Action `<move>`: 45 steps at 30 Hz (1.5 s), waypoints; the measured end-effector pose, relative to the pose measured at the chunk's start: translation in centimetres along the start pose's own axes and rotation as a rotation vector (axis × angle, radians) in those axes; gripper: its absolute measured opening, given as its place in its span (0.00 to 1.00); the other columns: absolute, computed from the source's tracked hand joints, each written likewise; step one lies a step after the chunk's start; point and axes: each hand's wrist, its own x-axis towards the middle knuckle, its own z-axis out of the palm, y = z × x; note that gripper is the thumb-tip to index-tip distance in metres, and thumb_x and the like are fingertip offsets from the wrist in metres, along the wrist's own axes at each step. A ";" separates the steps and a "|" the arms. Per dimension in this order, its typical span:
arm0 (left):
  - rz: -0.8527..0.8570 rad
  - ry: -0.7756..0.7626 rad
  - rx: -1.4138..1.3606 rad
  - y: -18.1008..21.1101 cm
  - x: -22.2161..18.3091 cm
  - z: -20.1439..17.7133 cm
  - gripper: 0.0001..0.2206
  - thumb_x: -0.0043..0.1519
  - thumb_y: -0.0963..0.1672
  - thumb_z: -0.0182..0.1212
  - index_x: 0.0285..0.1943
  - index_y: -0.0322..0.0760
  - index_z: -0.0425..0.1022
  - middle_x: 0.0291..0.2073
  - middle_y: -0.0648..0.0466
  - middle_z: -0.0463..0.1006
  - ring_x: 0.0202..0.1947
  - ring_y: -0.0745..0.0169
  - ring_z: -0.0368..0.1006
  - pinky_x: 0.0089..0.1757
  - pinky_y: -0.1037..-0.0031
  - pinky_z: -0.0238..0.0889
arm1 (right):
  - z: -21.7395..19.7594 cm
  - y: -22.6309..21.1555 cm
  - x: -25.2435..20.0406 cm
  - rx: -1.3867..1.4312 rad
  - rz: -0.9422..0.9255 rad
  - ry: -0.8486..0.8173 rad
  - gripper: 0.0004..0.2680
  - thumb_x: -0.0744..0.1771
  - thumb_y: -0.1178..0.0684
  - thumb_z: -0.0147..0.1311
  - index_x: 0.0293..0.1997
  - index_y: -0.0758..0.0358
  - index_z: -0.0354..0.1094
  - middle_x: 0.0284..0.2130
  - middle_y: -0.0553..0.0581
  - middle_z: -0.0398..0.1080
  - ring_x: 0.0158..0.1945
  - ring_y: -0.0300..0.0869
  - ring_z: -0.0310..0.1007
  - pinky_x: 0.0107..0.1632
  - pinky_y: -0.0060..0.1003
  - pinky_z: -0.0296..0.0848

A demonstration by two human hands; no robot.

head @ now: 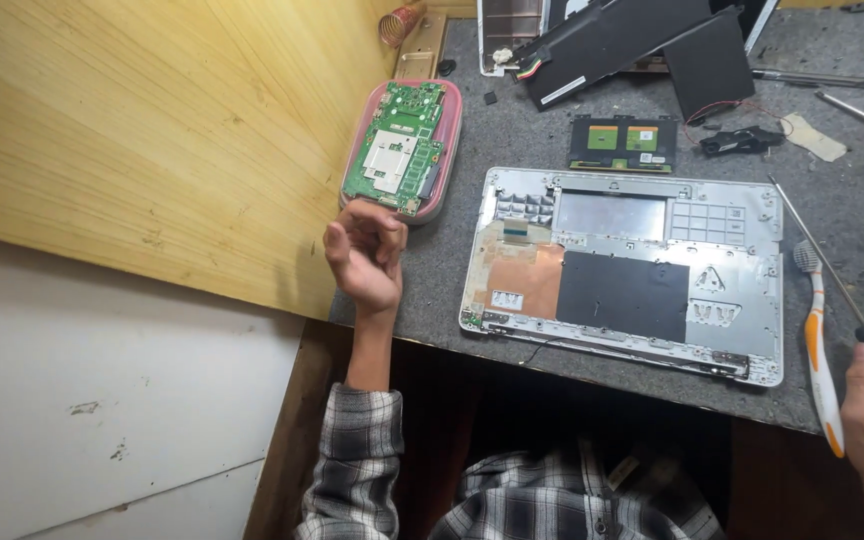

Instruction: Disassembling a laptop by removing internal screws and components like the battery and storage drive.

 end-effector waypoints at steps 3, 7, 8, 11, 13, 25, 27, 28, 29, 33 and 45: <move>0.078 0.075 0.015 -0.6 -0.8 -1.0 0.23 0.68 0.56 0.48 0.31 0.36 0.73 0.12 0.60 0.51 0.13 0.73 0.40 0.20 0.77 0.32 | -2.4 -3.5 0.8 0.102 0.054 0.091 0.07 0.84 0.62 0.66 0.64 0.80 0.75 0.49 0.70 0.74 0.49 0.55 0.75 0.54 0.43 0.74; 0.191 0.309 0.329 -1.6 -2.1 -3.0 0.22 0.67 0.54 0.49 0.29 0.34 0.72 0.15 0.57 0.62 0.12 0.75 0.47 0.19 0.80 0.34 | -5.5 -7.8 2.3 -0.028 -0.041 0.251 0.07 0.77 0.61 0.69 0.58 0.77 0.79 0.44 0.67 0.77 0.44 0.54 0.77 0.52 0.46 0.75; 0.217 0.388 0.497 -1.9 -2.4 -3.6 0.22 0.66 0.54 0.47 0.29 0.34 0.72 0.17 0.55 0.67 0.11 0.76 0.49 0.19 0.82 0.36 | -5.8 -8.7 2.6 0.020 -0.032 0.292 0.07 0.75 0.63 0.68 0.58 0.78 0.79 0.41 0.66 0.76 0.41 0.52 0.75 0.51 0.45 0.73; 0.248 0.422 0.567 -2.2 -2.9 -3.6 0.24 0.68 0.54 0.46 0.29 0.32 0.71 0.15 0.54 0.63 0.11 0.73 0.48 0.19 0.79 0.35 | -6.1 -8.9 2.7 -0.056 -0.046 0.304 0.08 0.72 0.61 0.67 0.58 0.71 0.81 0.47 0.62 0.79 0.46 0.55 0.78 0.55 0.48 0.74; 0.223 0.415 0.611 -2.3 -2.8 -3.8 0.24 0.68 0.54 0.44 0.30 0.33 0.72 0.14 0.55 0.63 0.10 0.73 0.48 0.19 0.80 0.35 | -6.6 -10.7 3.6 -0.053 -0.036 0.308 0.07 0.71 0.61 0.66 0.54 0.70 0.80 0.45 0.62 0.79 0.46 0.55 0.78 0.55 0.47 0.74; 0.108 0.404 0.874 -1.6 -3.7 -1.5 0.26 0.74 0.53 0.38 0.36 0.31 0.73 0.14 0.54 0.55 0.15 0.68 0.49 0.23 0.78 0.40 | -7.1 -12.5 5.2 -0.033 0.043 0.288 0.05 0.68 0.60 0.61 0.47 0.64 0.76 0.39 0.55 0.79 0.42 0.45 0.79 0.46 0.40 0.73; 0.067 0.389 0.952 -0.6 -3.7 -0.4 0.26 0.76 0.52 0.35 0.37 0.30 0.72 0.15 0.53 0.55 0.16 0.67 0.50 0.23 0.78 0.41 | -7.4 -12.8 5.4 -0.046 0.026 0.282 0.04 0.67 0.59 0.61 0.45 0.64 0.77 0.39 0.54 0.79 0.41 0.45 0.79 0.46 0.39 0.72; 0.072 0.378 0.971 -0.7 -3.7 -0.6 0.25 0.77 0.50 0.35 0.37 0.30 0.73 0.15 0.52 0.55 0.16 0.66 0.50 0.24 0.77 0.42 | -7.7 -13.2 5.6 -0.027 0.003 0.276 0.04 0.67 0.60 0.60 0.45 0.65 0.76 0.39 0.57 0.79 0.40 0.47 0.78 0.47 0.40 0.73; 0.076 0.366 0.991 -0.7 -3.7 -0.7 0.24 0.77 0.48 0.34 0.37 0.29 0.73 0.15 0.52 0.54 0.16 0.65 0.50 0.24 0.76 0.42 | -7.9 -13.5 5.7 -0.009 -0.019 0.269 0.04 0.67 0.60 0.59 0.45 0.66 0.76 0.40 0.59 0.79 0.40 0.50 0.78 0.47 0.41 0.73; 0.075 0.381 0.959 -0.9 -3.6 -1.0 0.22 0.77 0.47 0.37 0.36 0.30 0.72 0.14 0.53 0.54 0.16 0.66 0.49 0.24 0.77 0.41 | -9.0 -15.0 6.6 0.072 -0.082 0.264 0.02 0.66 0.64 0.59 0.40 0.67 0.76 0.39 0.61 0.76 0.42 0.48 0.77 0.49 0.39 0.74; 0.050 0.385 0.975 -2.5 -2.4 -2.0 0.18 0.74 0.45 0.43 0.38 0.29 0.75 0.12 0.55 0.54 0.15 0.68 0.50 0.25 0.78 0.40 | -8.8 -14.4 7.3 0.045 -0.059 0.264 0.02 0.66 0.63 0.60 0.37 0.64 0.76 0.36 0.56 0.76 0.41 0.47 0.74 0.51 0.40 0.72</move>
